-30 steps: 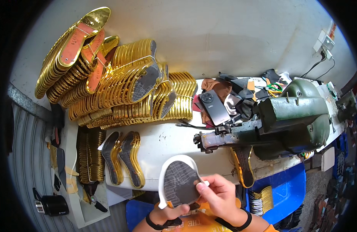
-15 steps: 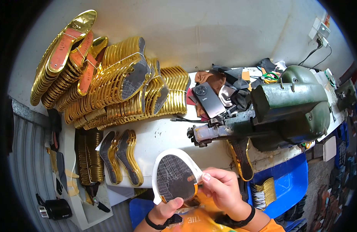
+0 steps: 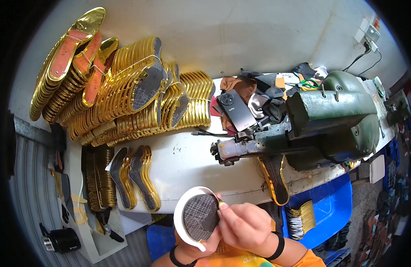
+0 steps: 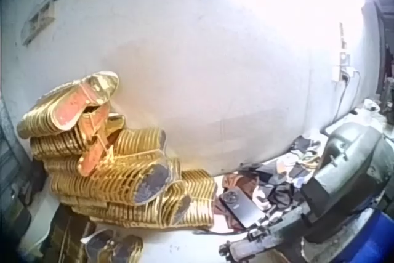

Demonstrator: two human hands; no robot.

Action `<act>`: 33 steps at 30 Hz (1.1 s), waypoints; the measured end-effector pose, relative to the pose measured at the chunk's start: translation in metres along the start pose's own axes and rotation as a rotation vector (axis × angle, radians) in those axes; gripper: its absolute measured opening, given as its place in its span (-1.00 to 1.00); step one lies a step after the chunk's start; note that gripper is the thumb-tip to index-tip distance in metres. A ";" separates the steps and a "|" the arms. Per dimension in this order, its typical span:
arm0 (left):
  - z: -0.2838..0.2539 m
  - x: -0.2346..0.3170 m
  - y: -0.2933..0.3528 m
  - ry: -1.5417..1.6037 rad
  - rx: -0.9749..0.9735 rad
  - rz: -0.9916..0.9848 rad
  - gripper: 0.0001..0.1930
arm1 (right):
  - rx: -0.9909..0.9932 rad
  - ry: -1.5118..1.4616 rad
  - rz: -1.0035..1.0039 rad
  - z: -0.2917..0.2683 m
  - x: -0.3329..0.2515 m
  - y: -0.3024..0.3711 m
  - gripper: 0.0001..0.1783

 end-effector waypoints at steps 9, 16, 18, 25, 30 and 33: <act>-0.008 -0.042 0.009 0.511 -0.069 -0.321 -0.29 | -0.336 0.114 -0.283 0.024 -0.013 0.001 -0.58; 0.007 -0.044 0.003 0.995 -0.105 -0.530 -0.05 | -0.404 -1.142 1.038 0.053 0.057 0.060 -0.71; 0.010 -0.043 0.005 0.922 -0.103 -0.536 -0.05 | -0.547 -1.257 1.104 0.065 0.050 0.067 -0.73; 0.006 -0.057 0.011 0.848 -0.130 -0.452 -0.51 | -0.533 -1.075 1.135 0.071 0.045 0.066 -0.75; 0.003 -0.060 0.002 1.197 -0.035 -0.465 -0.07 | -0.509 -1.076 0.698 0.067 0.033 0.046 -0.59; 0.004 -0.066 0.011 1.534 -0.202 -0.466 -0.07 | -0.464 -1.180 0.609 0.059 0.018 0.034 -0.57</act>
Point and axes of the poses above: each hand's wrist, its own y-axis away from the middle knuckle, its own z-axis out of the palm, x = y × z, the point moved 9 cm from there along -y, towards the middle knuckle, and after that the axes turned 10 degrees about y, right-handed, at the moved point
